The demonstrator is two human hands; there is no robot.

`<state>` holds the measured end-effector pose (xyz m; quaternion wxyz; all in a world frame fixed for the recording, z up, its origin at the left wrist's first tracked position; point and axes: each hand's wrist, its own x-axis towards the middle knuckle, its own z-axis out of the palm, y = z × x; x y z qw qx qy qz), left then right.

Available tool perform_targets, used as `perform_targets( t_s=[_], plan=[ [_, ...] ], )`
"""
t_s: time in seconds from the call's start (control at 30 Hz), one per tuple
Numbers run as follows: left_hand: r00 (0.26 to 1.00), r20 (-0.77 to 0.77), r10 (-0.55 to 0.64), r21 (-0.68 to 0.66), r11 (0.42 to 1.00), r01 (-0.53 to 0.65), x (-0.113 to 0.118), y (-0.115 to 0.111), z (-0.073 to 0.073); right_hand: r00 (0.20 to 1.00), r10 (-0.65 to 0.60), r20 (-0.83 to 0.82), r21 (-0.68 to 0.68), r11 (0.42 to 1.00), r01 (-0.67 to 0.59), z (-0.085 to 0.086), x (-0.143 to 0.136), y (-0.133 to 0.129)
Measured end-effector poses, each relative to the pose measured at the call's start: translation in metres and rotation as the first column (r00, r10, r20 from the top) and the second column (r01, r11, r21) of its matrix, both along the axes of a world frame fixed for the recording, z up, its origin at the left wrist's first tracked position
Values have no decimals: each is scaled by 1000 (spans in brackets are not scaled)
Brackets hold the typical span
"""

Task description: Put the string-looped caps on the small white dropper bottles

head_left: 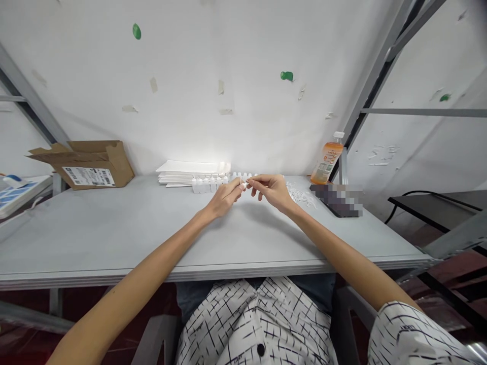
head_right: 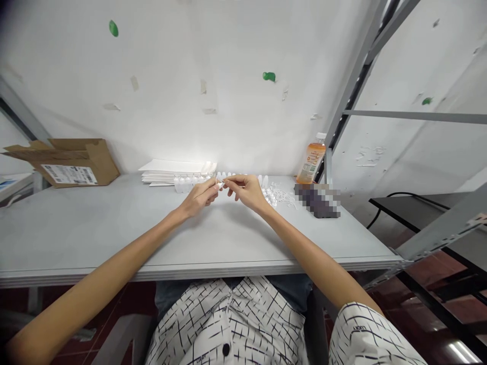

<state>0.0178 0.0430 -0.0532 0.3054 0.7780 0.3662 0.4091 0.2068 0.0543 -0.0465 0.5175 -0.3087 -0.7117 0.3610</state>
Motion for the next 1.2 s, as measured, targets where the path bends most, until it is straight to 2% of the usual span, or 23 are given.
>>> perform_targets(
  t_s=[0.17, 0.37, 0.57, 0.67, 0.77, 0.83, 0.93, 1.03, 1.13, 1.2],
  plan=[
    [1000, 6, -18, -41, 999, 18, 0, 0, 2, 998, -54, 32, 74, 996, 51, 3, 3, -2],
    [995, -95, 30, 50, 998, -26, 2, -4, 5, 998, -40, 57, 74, 997, 35, -4, 2, 0],
    [996, -94, 8, 13, 1000, -7, 3, -1, 5, 991, -87, 106, 105, 992, 76, 1, 5, 1],
    [982, -183, 47, 95, 995, -30, 1, 1, 6, 984, -138, 113, 142, 982, 122, 2, 6, 1],
    [929, -334, 160, 244, 967, -78, -4, 4, 7, 980, -155, 123, 164, 977, 134, 0, 5, 1],
    [898, -370, 236, 318, 941, -117, -10, 7, 10, 981, -154, 115, 178, 975, 133, 0, 5, 1],
    [910, -315, 269, 342, 927, -155, -27, 13, 21, 985, -159, 74, 186, 972, 143, 3, 8, 1],
    [943, -155, 294, 346, 910, -227, -52, 16, 40, 981, -192, 37, 191, 965, 182, 8, 16, 4],
    [921, 4, 390, 331, 869, -369, -82, 14, 57, 970, -240, 31, 210, 951, 228, 12, 26, 9],
    [895, 67, 441, 269, 856, -442, -102, 12, 63, 963, -266, 44, 230, 941, 250, 13, 30, 11]
  ],
)
